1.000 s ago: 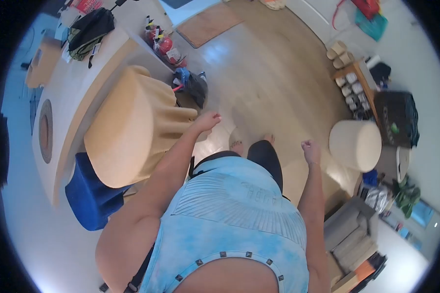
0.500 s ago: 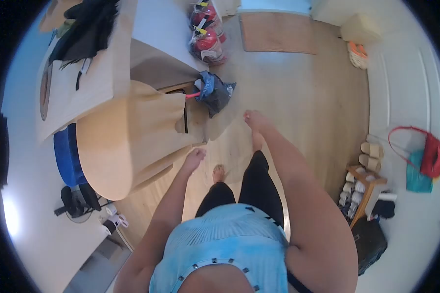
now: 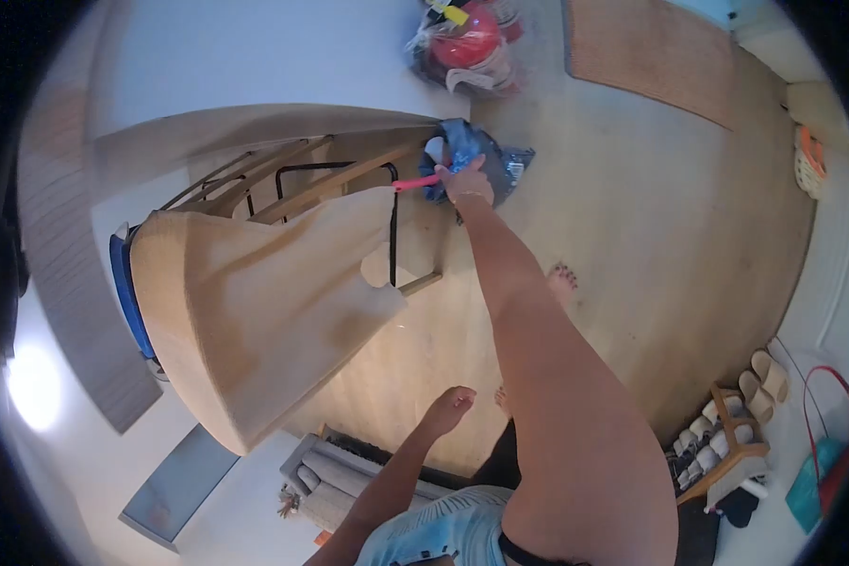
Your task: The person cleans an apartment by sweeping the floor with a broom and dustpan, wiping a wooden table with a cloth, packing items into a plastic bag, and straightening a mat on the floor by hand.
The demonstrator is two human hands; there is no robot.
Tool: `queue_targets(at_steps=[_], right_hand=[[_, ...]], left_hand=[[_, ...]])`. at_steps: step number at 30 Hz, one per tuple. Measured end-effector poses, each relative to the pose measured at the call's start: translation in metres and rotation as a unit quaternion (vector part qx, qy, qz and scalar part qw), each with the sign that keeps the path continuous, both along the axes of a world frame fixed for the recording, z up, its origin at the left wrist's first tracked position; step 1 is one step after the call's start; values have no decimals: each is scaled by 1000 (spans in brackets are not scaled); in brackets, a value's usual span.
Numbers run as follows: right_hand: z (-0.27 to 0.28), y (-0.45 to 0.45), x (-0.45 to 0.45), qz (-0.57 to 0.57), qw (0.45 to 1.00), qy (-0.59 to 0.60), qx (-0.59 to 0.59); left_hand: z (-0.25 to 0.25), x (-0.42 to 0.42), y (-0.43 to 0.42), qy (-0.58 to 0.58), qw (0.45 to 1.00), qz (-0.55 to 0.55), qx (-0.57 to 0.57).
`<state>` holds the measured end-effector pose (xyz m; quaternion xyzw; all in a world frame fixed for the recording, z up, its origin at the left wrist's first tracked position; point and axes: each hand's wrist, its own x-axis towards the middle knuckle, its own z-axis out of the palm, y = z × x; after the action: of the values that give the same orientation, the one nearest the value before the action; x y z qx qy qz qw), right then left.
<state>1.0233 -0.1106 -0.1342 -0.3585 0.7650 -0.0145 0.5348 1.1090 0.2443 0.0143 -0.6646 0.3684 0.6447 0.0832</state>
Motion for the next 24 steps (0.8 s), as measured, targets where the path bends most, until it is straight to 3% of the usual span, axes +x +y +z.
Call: queue_targets(at_steps=[4, 6, 8, 11, 13, 18, 20, 21, 22, 24], right_hand=[[-30, -7, 7, 10, 1000, 21, 9], [-44, -1, 6, -8, 1000, 1, 29], [-61, 19, 4, -28, 999, 23, -5], [-29, 62, -19, -65, 996, 0, -60], [-54, 102, -33, -116, 989, -30, -82], [38, 159, -49, -110, 986, -71, -102], [59, 185, -48, -74, 989, -47, -120], [69, 200, -46, -46, 991, -37, -118], [83, 214, -45, -18, 992, -24, -120], [117, 245, -37, -24, 989, -24, -141]], left_hand=[[-19, 4, 9, -37, 996, 77, -36], [-20, 1, 12, -35, 979, 199, -33], [-13, -1, 19, -20, 976, 216, -18], [4, -4, 38, 19, 974, 225, -15], [14, -3, 62, 46, 973, 224, -17], [18, 18, 117, 129, 949, 272, -92], [36, 36, 127, 71, 954, 207, -204], [44, 45, 136, 46, 959, 207, -189], [44, 56, 148, 26, 959, 234, -155], [37, 82, 176, 34, 922, 293, -251]])
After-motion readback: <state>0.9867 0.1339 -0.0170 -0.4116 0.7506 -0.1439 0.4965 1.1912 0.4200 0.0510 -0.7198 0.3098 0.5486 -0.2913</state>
